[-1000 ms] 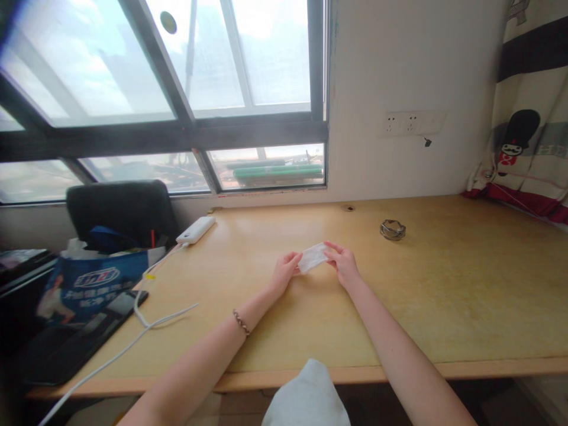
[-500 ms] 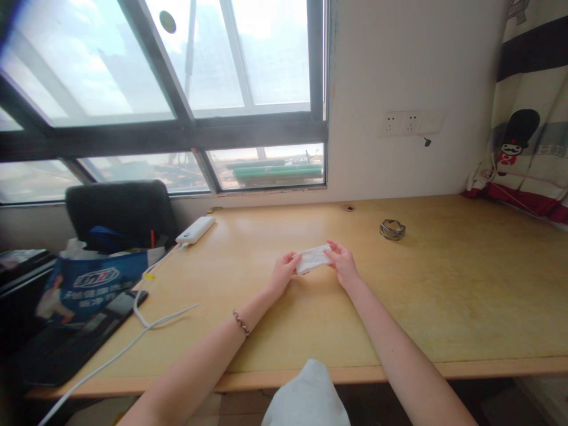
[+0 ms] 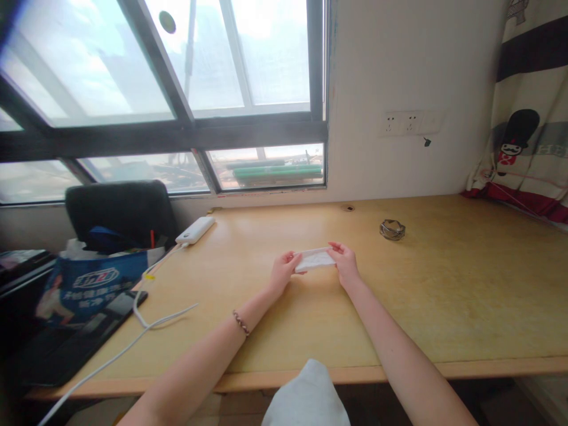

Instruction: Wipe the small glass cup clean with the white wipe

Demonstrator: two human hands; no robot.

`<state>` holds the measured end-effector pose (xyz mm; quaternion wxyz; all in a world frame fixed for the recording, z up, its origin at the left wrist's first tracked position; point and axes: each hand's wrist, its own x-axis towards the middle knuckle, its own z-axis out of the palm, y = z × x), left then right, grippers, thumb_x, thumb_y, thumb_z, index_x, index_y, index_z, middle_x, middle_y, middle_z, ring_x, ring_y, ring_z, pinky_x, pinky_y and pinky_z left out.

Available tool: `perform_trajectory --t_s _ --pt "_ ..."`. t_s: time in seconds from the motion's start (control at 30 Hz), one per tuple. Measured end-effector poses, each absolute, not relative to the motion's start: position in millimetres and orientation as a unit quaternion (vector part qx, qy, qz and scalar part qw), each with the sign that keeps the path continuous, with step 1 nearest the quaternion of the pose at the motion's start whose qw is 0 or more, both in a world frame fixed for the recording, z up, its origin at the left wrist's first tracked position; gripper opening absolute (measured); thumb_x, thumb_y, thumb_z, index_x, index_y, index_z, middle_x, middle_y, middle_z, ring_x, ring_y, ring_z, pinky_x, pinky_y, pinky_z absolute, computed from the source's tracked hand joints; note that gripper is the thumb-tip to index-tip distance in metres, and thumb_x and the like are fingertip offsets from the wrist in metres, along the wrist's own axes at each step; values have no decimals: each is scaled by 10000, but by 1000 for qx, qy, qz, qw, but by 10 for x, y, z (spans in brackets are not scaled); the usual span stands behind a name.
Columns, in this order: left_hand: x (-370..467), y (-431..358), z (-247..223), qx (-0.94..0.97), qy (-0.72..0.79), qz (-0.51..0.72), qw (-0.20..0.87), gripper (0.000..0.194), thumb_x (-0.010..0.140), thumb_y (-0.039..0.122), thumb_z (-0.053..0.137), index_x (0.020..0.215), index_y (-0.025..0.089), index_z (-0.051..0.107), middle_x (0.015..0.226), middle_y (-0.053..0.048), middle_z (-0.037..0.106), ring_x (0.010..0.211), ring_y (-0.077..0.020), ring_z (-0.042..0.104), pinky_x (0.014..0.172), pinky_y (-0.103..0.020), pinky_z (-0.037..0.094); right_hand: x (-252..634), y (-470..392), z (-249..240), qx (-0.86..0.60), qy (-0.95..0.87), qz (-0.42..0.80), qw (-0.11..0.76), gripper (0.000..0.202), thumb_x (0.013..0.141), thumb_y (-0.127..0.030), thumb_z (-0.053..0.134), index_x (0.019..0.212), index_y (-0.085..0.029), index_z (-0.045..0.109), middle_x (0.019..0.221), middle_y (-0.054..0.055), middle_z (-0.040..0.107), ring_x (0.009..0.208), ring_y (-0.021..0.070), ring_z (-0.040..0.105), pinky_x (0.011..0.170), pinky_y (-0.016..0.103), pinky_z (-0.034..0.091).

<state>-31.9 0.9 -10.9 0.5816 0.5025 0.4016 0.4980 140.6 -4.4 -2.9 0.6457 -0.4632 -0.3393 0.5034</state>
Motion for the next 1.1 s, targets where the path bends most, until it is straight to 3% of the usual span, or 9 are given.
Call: perform_trajectory --t_s 0.4,0.57,0.87,1.1 --pt "-316 -17 -35 471 403 493 611 360 607 433 643 720 112 524 613 -13 575 544 -137 588 523 -286 541 1442 -20 -51 -478 -325 479 660 329 509 -295 707 799 -181 600 728 9 600 600 126 542 508 223 407" --pt "-318 -26 -59 489 372 472 632 378 603 395 667 809 98 557 755 -63 623 645 -156 608 593 -299 546 1424 -27 -23 -468 -322 482 667 325 502 -292 711 787 -176 605 703 17 609 599 132 547 497 219 419" --pt "-337 -9 -69 481 368 498 621 369 609 382 665 815 90 576 759 -54 622 665 -147 598 632 -315 545 1398 -56 -44 -458 -337 584 579 265 532 -278 705 757 -165 620 746 36 648 607 116 567 471 183 412" --pt "-338 -7 -65 474 378 501 618 356 595 385 672 772 97 563 698 -31 602 619 -138 596 624 -312 539 1427 -27 -75 -490 -302 523 629 256 483 -242 730 706 -171 626 703 1 635 597 88 540 480 170 392"
